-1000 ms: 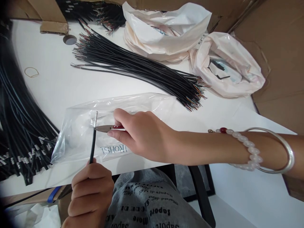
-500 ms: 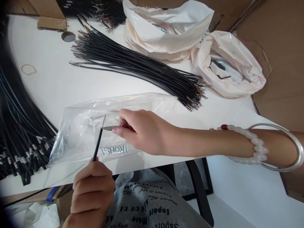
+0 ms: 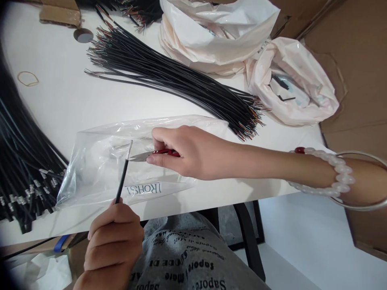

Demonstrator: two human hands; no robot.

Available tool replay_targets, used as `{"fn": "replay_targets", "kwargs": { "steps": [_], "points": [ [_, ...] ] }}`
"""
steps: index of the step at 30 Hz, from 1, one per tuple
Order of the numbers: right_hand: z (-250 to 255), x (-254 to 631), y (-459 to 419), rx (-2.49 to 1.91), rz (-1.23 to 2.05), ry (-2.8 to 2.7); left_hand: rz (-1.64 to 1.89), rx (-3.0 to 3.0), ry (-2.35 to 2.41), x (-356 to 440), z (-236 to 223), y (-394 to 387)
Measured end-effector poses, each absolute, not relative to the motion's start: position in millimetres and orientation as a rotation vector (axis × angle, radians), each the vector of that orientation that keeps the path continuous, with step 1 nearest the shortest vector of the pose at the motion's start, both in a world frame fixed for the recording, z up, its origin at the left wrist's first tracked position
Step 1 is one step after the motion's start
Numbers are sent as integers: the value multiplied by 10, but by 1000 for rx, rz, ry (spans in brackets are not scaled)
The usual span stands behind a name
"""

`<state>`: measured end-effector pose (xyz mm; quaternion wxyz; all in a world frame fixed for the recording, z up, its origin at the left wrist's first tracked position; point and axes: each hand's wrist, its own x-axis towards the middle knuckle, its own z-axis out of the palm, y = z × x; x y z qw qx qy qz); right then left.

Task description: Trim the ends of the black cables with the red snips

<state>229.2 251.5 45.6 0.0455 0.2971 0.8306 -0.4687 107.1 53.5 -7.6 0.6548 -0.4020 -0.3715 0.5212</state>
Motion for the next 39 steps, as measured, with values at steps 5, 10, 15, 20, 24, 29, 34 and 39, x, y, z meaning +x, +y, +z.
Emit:
{"fn": "replay_targets", "kwargs": {
  "steps": [5,10,15,20,24,29,34,39],
  "points": [
    [437,2292,2565,804,-1429,2559,1400,-790,-593,1101,-183,367],
    [446,2298,2538,777,-1438,2572,1592,-617,-130,1132,-298,198],
    [450,2298,2528,772,-1441,2575,1591,-647,-217,1136,-268,215],
    [449,2297,2537,736,-1466,2601,1347,-809,-719,1125,-167,315],
    [455,2301,2532,741,-1475,2588,1246,-898,-890,1126,-101,381],
    [447,2312,2534,711,-1485,2593,1189,-906,-894,1137,-68,436],
    [443,2319,2661,544,-1472,2609,1143,-922,-951,1154,11,506],
    [553,2294,2849,301,-1405,2536,1033,-870,-882,1117,29,485]
  ]
}}
